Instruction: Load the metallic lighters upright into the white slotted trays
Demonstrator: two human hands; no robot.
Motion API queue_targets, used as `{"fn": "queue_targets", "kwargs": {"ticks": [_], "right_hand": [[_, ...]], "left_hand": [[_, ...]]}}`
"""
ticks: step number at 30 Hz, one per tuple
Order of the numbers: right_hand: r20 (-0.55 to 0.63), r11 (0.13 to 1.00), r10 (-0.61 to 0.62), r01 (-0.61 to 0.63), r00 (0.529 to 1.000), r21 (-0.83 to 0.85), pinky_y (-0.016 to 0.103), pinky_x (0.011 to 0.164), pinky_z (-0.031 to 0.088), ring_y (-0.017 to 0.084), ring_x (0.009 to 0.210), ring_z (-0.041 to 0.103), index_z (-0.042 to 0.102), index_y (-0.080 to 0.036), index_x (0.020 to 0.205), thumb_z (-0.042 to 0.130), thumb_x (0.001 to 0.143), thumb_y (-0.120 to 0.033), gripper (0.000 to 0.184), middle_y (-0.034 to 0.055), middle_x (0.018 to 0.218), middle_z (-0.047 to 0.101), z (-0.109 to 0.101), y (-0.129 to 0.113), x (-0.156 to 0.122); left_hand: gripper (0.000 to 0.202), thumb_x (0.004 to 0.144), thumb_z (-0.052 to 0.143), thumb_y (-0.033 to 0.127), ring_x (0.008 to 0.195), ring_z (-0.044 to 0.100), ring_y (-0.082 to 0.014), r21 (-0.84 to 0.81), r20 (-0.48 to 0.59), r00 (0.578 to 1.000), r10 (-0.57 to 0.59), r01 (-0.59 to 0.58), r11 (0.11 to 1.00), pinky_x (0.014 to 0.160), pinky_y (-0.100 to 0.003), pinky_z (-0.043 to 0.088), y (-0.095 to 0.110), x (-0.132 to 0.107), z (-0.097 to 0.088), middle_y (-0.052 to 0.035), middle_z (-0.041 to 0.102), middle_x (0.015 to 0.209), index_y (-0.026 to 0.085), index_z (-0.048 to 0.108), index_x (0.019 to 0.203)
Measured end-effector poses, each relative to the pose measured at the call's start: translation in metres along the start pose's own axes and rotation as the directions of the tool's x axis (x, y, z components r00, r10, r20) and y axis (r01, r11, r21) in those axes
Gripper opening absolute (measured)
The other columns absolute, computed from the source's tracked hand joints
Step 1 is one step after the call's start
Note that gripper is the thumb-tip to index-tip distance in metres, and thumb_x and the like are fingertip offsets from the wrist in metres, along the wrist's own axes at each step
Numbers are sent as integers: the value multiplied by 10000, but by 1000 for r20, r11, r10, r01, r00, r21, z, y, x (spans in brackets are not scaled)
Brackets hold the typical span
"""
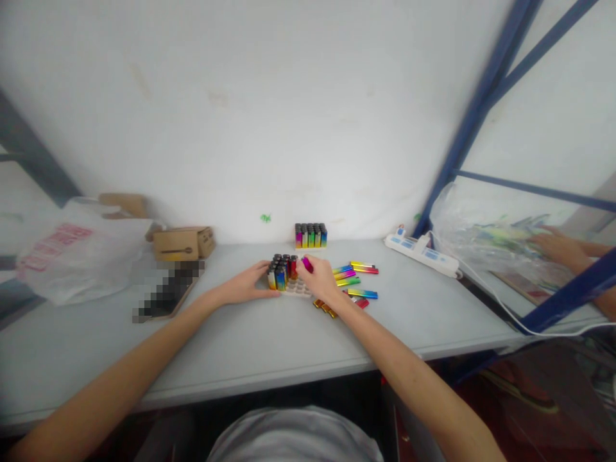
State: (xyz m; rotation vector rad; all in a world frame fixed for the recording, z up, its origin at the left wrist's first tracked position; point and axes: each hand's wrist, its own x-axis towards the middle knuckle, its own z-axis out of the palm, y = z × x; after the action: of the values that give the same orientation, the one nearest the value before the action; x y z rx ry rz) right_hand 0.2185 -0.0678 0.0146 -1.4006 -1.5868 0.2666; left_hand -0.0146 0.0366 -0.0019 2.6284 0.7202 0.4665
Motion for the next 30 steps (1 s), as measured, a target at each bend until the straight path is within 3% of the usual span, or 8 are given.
{"fn": "queue_targets", "kwargs": {"ticks": [6, 11, 16, 24, 30], "right_hand": [[133, 993, -110, 115, 985, -29, 288, 639, 364, 186, 678, 508, 512, -247, 876, 403, 1048, -546, 362, 4, 745, 570, -15, -5, 2], [161, 960, -235, 254, 959, -114, 305, 706, 405, 205, 776, 530, 510, -238, 789, 423, 1044, -581, 436, 47, 821, 591, -25, -1, 5], [259, 961, -203, 243, 944, -132, 298, 631, 345, 169, 616, 479, 531, -227, 751, 465, 1044, -549, 440, 2, 680, 581, -27, 3, 6], [307, 981, -182, 194, 934, -11, 282, 625, 394, 198, 661, 582, 680, -227, 877, 527, 1016, -565, 396, 31, 755, 691, -21, 7, 2], [347, 963, -173, 232, 922, -137, 277, 625, 363, 180, 634, 570, 668, -210, 848, 551, 1030, -483, 349, 38, 751, 688, -15, 3, 3]], "left_hand": [[844, 811, 719, 706, 1363, 535, -360, -15, -11, 1000, 17, -17, 1000, 1210, -462, 389, -3, 1, 2, -164, 552, 1484, 170, 552, 1441], [854, 802, 728, 702, 1357, 538, -359, -26, -10, 1000, 1, -1, 1000, 1203, -459, 392, -1, 0, 2, -165, 555, 1480, 163, 553, 1442], [848, 809, 732, 684, 1365, 528, -355, -35, -7, 1000, -1, 0, 999, 1204, -462, 387, 2, 0, 1, -162, 547, 1490, 163, 544, 1451], [822, 826, 724, 672, 1364, 528, -355, -20, 3, 1000, 16, -16, 1000, 1200, -459, 386, 5, -1, -2, -171, 552, 1477, 164, 542, 1446], [823, 811, 735, 677, 1359, 533, -357, -49, -15, 1000, 19, -20, 999, 1192, -462, 397, 4, -1, -1, -164, 553, 1488, 170, 558, 1436]]}}
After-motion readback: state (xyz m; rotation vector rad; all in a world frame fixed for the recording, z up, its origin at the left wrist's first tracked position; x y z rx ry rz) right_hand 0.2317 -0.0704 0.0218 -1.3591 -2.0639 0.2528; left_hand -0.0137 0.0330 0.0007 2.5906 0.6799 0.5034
